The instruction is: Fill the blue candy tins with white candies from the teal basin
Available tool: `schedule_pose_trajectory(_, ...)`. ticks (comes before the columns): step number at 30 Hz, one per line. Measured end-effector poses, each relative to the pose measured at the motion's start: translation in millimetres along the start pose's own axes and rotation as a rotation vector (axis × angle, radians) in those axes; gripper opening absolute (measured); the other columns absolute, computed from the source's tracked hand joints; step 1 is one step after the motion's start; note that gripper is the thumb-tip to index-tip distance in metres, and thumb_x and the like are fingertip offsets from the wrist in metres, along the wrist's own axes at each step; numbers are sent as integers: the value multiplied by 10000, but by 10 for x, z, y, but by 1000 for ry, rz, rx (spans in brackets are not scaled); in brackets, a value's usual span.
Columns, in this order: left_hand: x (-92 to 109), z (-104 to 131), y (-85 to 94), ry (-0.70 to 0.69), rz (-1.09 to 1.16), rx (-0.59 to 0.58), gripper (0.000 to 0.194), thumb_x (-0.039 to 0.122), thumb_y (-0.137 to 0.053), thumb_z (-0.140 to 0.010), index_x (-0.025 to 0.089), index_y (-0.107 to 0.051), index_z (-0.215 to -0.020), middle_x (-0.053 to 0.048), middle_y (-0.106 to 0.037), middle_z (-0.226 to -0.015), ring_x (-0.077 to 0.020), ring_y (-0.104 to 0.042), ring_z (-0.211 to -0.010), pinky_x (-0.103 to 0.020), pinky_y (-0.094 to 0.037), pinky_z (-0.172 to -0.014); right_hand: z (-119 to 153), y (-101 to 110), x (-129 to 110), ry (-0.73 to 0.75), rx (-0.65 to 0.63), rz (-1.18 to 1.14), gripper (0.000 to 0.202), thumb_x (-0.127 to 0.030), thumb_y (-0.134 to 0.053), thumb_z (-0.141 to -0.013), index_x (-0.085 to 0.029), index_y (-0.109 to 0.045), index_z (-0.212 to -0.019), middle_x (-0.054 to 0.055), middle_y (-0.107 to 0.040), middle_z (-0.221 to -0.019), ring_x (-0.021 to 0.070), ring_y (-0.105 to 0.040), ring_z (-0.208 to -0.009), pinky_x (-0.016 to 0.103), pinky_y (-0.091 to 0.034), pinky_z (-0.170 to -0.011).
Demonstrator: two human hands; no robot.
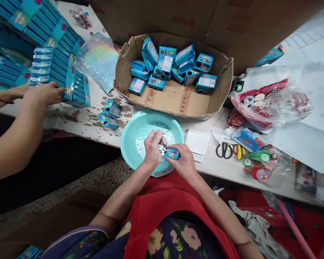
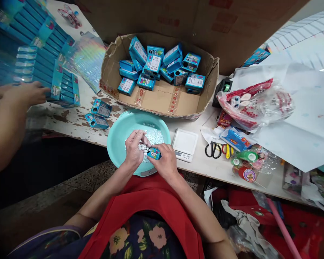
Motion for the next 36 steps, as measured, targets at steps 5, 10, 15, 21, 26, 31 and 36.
schedule_pose_trajectory(5, 20, -18, -4, -17, -26, -40, 222, 382, -652, -804, 176, -571, -797, 34, -514, -527, -113, -554, -491, -226, -433, -531, 26, -30, 0, -22, 49, -49, 297, -308, -767, -724, -241, -661, -994, 38, -686, -949, 237, -605, -906, 371, -472, -815)
schedule_pose_trajectory(10, 8, -19, -6, -7, -49, -87, 234, 404, -646, -811, 181, -578, -799, 35, -506, -506, -113, -545, -469, -223, -418, -506, 40, -71, 0, -39, 65, -86, 277, -290, -765, -721, -240, -660, -972, 35, -685, -931, 232, -612, -892, 359, -473, -802)
schedule_pose_trajectory(15, -9, 69, -46, 6, -66, -185, 221, 399, -630, -828, 181, -596, -841, 9, -556, -534, -150, -608, -551, -252, -468, -577, 15, -133, 40, -74, 129, -119, 266, -302, -779, -709, -221, -654, -930, 36, -675, -895, 226, -601, -869, 356, -476, -787)
schedule_pose_trajectory(21, 41, -225, 211, -94, -110, -47, 235, 424, -584, -842, 189, -599, -847, 9, -574, -554, -152, -590, -536, -276, -494, -604, 280, 183, 166, -135, 205, -306, 352, -352, -796, -703, -239, -663, -1008, 48, -674, -991, 219, -637, -927, 372, -510, -836)
schedule_pose_trajectory(26, -468, -688, 520, -129, -615, -150, 129, 311, -649, -783, 190, -685, -809, -65, -688, -887, -194, -619, -924, -277, -473, -837, 610, 464, 354, -225, 359, -330, 368, -315, -822, -660, -231, -679, -988, 44, -678, -975, 219, -654, -902, 371, -531, -825)
schedule_pose_trajectory(31, -1156, -538, 442, -229, -1177, -458, 290, 284, -571, -854, 195, -619, -1126, -97, -551, -1306, -264, -392, -1298, -422, -259, -1107, 563, 105, 412, -261, 137, -511, 387, -377, -844, -600, -210, -704, -920, 41, -696, -911, 204, -660, -814, 332, -541, -755)
schedule_pose_trajectory(36, -1257, -175, 657, -70, -1585, -822, 322, 391, -385, -950, 196, -601, -1086, -100, -557, -1165, -259, -474, -1067, -418, -384, -949, 448, -99, 494, -370, 84, -564, 388, -406, -814, -628, -206, -709, -942, 31, -701, -908, 192, -651, -805, 315, -527, -765)
Point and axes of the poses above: each hand's wrist, its own z-axis away from the middle knuckle, its own y-axis out of the back of the hand, x = y × z, the point moved 2 cm from there along -z, towards the middle knuckle
